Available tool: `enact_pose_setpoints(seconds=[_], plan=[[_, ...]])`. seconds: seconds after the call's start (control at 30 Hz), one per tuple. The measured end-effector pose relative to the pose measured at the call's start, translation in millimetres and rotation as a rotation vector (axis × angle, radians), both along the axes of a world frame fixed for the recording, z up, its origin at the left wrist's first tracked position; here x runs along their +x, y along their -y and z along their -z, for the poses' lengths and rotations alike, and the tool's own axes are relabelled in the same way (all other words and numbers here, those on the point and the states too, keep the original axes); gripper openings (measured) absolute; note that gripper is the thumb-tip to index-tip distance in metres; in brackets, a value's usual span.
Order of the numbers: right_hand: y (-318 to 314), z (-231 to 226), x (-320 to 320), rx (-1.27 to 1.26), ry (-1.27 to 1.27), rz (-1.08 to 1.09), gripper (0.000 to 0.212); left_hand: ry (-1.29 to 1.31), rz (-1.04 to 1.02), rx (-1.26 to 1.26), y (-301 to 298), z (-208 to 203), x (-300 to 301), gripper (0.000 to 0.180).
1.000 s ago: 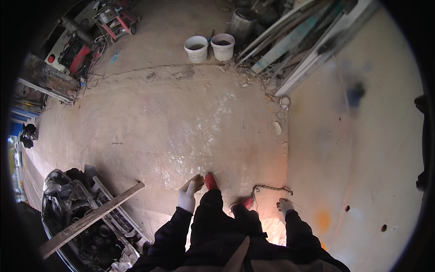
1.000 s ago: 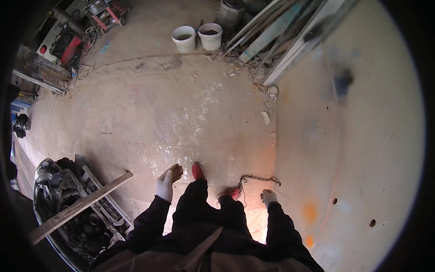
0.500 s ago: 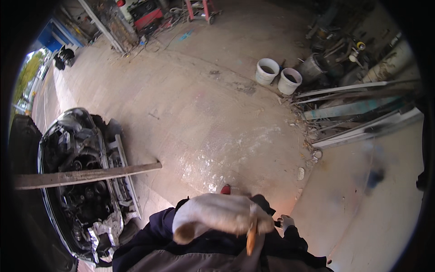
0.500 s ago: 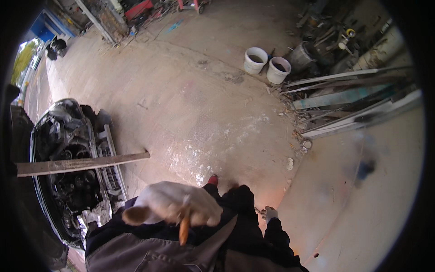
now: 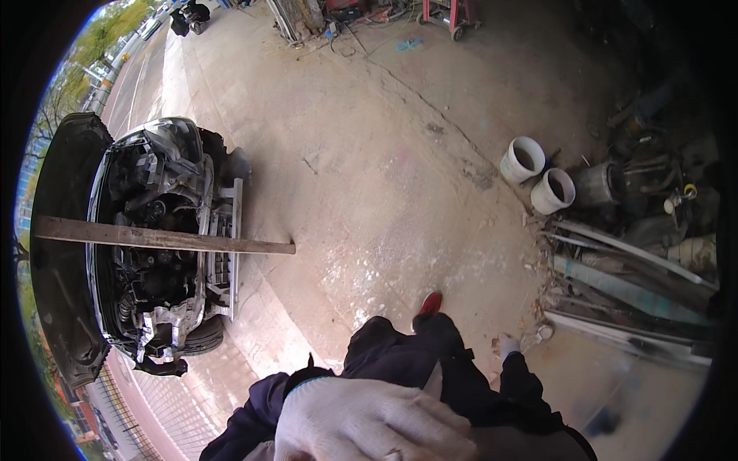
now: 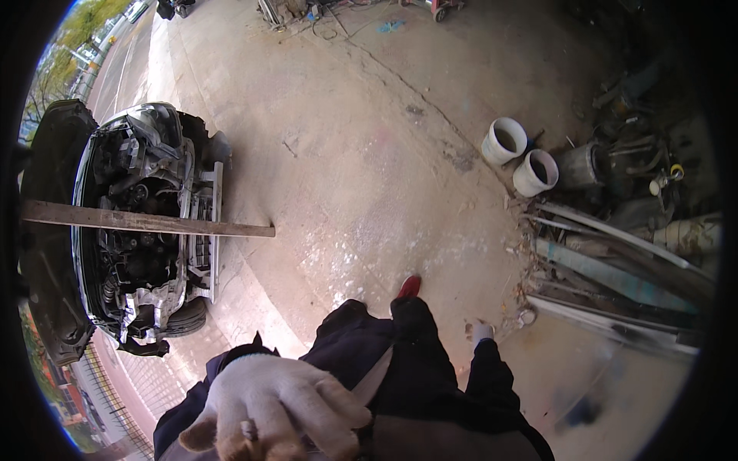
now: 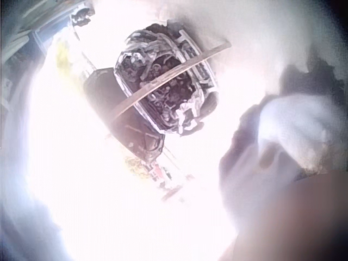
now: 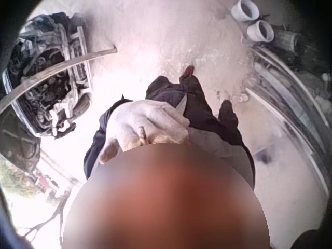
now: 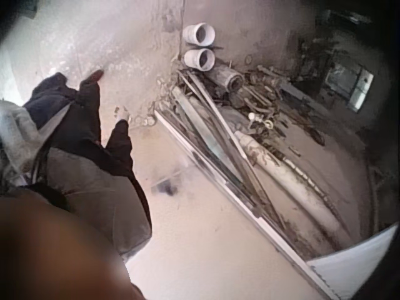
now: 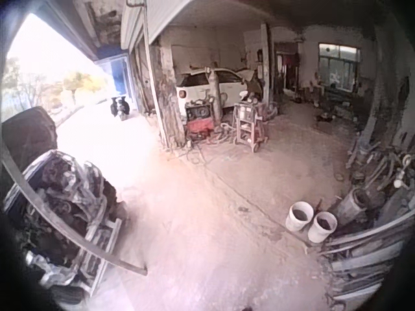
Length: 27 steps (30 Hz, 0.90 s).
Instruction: The person walks to a wall and kneels to pack a fibrous material into a hole. They then stand, pick up a chain, and walk to a car with an open hood to place the chain inside. Finally, they walk to a workbench and handle a small metal part.
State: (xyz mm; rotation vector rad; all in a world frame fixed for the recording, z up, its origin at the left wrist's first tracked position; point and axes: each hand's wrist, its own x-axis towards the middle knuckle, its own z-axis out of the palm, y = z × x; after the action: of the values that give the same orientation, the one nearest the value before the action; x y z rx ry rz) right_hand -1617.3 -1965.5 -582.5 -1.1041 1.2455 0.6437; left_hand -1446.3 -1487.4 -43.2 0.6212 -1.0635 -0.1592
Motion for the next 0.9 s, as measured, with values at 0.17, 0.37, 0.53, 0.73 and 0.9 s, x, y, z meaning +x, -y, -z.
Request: enact_pose_setpoints(seconds=[0.17,0.37,0.53,0.73,0.9], plan=[[30.0,-28.7,162.8,-0.320,0.240,-0.226,0.029,0.065,-0.074,0.059,0.3,5.2,24.8,0.074],[13.3,0.6,237.3,-0.221,0.256,-0.232,0.037,-0.035,-0.209,0.033,-17.8,4.1,55.3,0.072],[-16.0,30.3,229.1,0.346,0.015,-0.165,0.021,0.019,-0.090,0.090,-56.2,19.8,111.2,0.073],[-73.3,-29.8,242.3,-0.074,-0.088,-0.301,0.015,0.063,-0.352,-0.181,-83.5,5.1,194.1,0.083],[-88.6,-55.2,327.1,-0.058,0.040,-0.300,0.018,0.089,-0.046,0.144,-153.5,-4.2,267.3,0.073]])
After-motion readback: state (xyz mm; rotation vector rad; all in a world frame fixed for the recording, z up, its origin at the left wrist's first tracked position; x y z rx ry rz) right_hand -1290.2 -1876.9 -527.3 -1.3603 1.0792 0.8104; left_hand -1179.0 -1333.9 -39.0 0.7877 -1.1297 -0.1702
